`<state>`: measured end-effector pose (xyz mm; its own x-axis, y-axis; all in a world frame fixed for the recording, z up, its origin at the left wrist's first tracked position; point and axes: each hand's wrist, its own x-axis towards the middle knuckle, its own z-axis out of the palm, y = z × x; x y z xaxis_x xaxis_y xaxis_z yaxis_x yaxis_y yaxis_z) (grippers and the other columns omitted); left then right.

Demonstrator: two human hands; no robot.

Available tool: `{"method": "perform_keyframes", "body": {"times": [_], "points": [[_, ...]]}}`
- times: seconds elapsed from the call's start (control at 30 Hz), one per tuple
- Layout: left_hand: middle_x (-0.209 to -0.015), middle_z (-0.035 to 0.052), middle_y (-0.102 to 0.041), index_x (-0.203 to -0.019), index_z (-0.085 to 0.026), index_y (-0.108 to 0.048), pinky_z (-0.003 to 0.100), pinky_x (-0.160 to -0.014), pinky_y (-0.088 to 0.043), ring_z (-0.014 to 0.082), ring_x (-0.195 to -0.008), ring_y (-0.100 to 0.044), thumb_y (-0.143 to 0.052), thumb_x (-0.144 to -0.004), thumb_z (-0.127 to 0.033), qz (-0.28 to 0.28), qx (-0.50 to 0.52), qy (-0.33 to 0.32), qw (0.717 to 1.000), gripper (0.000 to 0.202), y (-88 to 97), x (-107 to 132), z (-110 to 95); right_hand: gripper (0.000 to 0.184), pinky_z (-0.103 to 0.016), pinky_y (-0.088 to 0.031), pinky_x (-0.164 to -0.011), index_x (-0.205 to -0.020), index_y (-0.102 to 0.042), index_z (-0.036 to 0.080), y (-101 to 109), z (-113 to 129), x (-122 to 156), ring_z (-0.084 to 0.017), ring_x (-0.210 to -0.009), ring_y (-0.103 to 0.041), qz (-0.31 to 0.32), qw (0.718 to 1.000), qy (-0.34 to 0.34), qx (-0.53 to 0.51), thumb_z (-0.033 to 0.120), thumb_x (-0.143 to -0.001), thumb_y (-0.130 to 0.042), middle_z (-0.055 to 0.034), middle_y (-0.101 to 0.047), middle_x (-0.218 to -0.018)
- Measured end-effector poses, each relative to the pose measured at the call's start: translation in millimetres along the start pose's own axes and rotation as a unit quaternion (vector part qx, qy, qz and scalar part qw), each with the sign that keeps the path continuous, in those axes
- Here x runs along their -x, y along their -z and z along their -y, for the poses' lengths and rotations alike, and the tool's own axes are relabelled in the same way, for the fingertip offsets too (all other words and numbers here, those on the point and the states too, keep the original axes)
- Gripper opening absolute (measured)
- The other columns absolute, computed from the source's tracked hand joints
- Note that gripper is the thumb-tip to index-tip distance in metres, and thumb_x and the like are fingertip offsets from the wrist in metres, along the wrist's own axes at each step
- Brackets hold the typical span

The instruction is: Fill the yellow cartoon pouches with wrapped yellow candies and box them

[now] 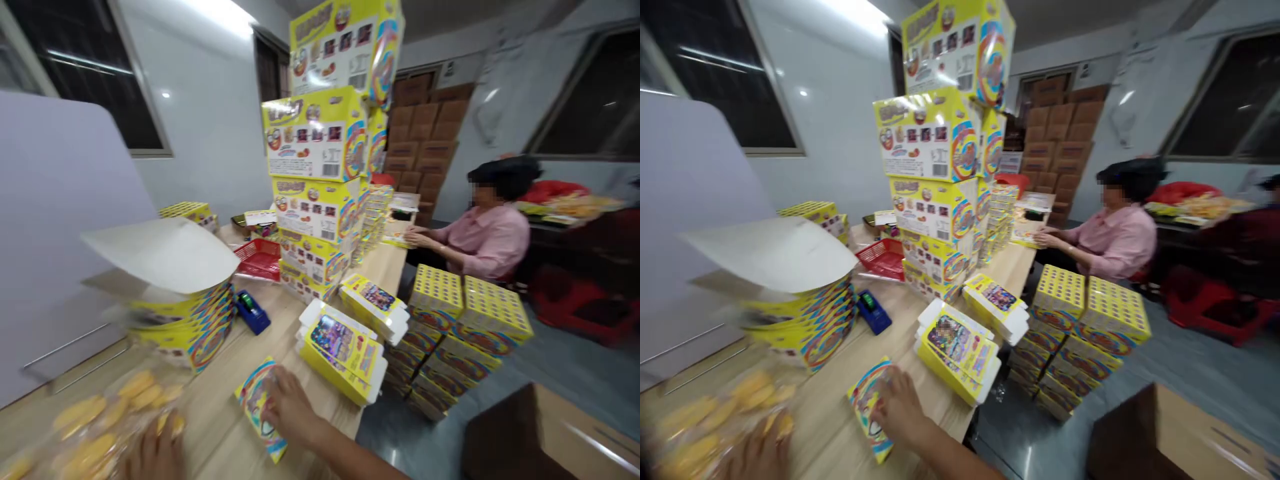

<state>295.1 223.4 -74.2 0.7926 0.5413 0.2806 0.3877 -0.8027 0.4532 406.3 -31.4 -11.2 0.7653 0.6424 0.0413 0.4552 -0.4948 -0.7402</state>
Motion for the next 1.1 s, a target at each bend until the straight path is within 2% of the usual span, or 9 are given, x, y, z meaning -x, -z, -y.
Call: {"method": "perform_keyframes", "body": {"times": [0.17, 0.3, 0.4, 0.5, 0.6, 0.7, 0.8, 0.93, 1.1], "points": [[-0.128, 0.0180, -0.049, -0.122, -0.010, -0.052, 0.050, -0.105, -0.024, 0.0323, -0.127, -0.034, -0.031, -0.086, -0.026, -0.062, -0.158, 0.000, 0.985, 0.044, 20.8, 17, -16, 0.052, -0.049, -0.020, -0.107, -0.123, -0.053, 0.015, -8, -4, 6, -0.034, -0.131, -0.028, -0.005, 1.000, 0.013, 0.007, 0.022, -0.072, -0.059, -0.0149, -0.039, -0.140], [-0.136, 0.0178, -0.040, -0.126, -0.010, -0.049, 0.053, -0.107, -0.019, 0.0306, -0.133, -0.025, -0.036, -0.086, -0.020, -0.123, -0.196, 0.024, 0.973, 0.043, 6.8, 44, -37, 0.035, -0.043, -0.032, -0.103, -0.108, -0.063, 0.013, -3, -6, -17, -0.030, -0.120, -0.045, -0.019, 0.999, 0.040, -0.002, 0.020, -0.075, -0.056, -0.0159, -0.054, -0.124], [-0.136, 0.0168, -0.040, -0.123, -0.014, -0.052, 0.052, -0.106, -0.023, 0.0301, -0.134, -0.024, -0.039, -0.086, -0.019, -0.146, -0.188, -0.032, 0.971, 0.040, -15.1, 69, -47, 0.028, -0.041, -0.043, -0.092, -0.108, -0.060, 0.014, 14, -11, -66, -0.023, -0.106, -0.055, -0.054, 0.997, 0.044, -0.020, 0.023, -0.083, -0.054, -0.0120, -0.059, -0.116], [-0.128, 0.0142, -0.049, -0.116, -0.017, -0.058, 0.049, -0.102, -0.034, 0.0276, -0.125, -0.040, -0.043, -0.085, -0.020, -0.147, -0.169, -0.073, 0.972, 0.034, -29.7, 84, -45, 0.029, -0.043, -0.047, -0.084, -0.111, -0.055, 0.016, 42, -16, -136, -0.020, -0.098, -0.058, -0.117, 0.992, 0.037, -0.036, 0.031, -0.087, -0.053, -0.0076, -0.058, -0.114], [-0.125, 0.0112, -0.054, -0.114, -0.021, -0.058, 0.049, -0.097, -0.040, 0.0260, -0.116, -0.049, -0.047, -0.084, -0.023, -0.139, -0.170, -0.079, 0.972, 0.033, -30.1, 87, -39, 0.030, -0.044, -0.046, -0.085, -0.112, -0.054, 0.017, 67, -17, -197, -0.021, -0.102, -0.056, -0.171, 0.983, 0.039, -0.051, 0.032, -0.086, -0.053, -0.0077, -0.055, -0.117], [-0.127, 0.0092, -0.053, -0.116, -0.023, -0.056, 0.048, -0.096, -0.042, 0.0252, -0.117, -0.049, -0.048, -0.084, -0.022, -0.118, -0.163, -0.057, 0.978, 0.033, -20.3, 87, -44, 0.029, -0.044, -0.047, -0.083, -0.110, -0.055, 0.015, 71, -15, -222, -0.021, -0.096, -0.058, -0.179, 0.980, 0.046, -0.069, 0.032, -0.086, -0.053, -0.0084, -0.058, -0.111], [-0.128, 0.0091, -0.052, -0.115, -0.023, -0.055, 0.050, -0.099, -0.039, 0.0246, -0.120, -0.046, -0.046, -0.084, -0.018, -0.089, -0.137, -0.015, 0.986, 0.033, -8.2, 87, -60, 0.036, -0.042, -0.049, -0.078, -0.110, -0.054, 0.012, 50, -8, -207, -0.022, -0.084, -0.061, -0.152, 0.982, 0.063, -0.090, 0.036, -0.085, -0.047, -0.0140, -0.059, -0.108], [-0.127, 0.0111, -0.051, -0.112, -0.020, -0.055, 0.052, -0.103, -0.035, 0.0254, -0.121, -0.044, -0.048, -0.082, -0.016, -0.059, -0.098, 0.021, 0.993, 0.032, -0.3, 87, -76, 0.044, -0.041, -0.050, -0.078, -0.112, -0.054, 0.015, 9, 6, -143, -0.022, -0.081, -0.062, -0.092, 0.984, 0.107, -0.110, 0.044, -0.082, -0.042, -0.0148, -0.058, -0.109], [-0.124, 0.0121, -0.051, -0.108, -0.018, -0.055, 0.052, -0.098, -0.040, 0.0253, -0.121, -0.043, -0.044, -0.080, -0.007, -0.120, -0.056, 0.014, 0.991, 0.033, 4.6, 77, -74, 0.043, -0.050, -0.042, -0.090, -0.111, -0.057, 0.015, -37, -9, -40, -0.034, -0.113, -0.050, -0.040, 0.981, 0.185, 0.034, 0.043, -0.080, -0.047, -0.0194, -0.053, -0.119]]}}
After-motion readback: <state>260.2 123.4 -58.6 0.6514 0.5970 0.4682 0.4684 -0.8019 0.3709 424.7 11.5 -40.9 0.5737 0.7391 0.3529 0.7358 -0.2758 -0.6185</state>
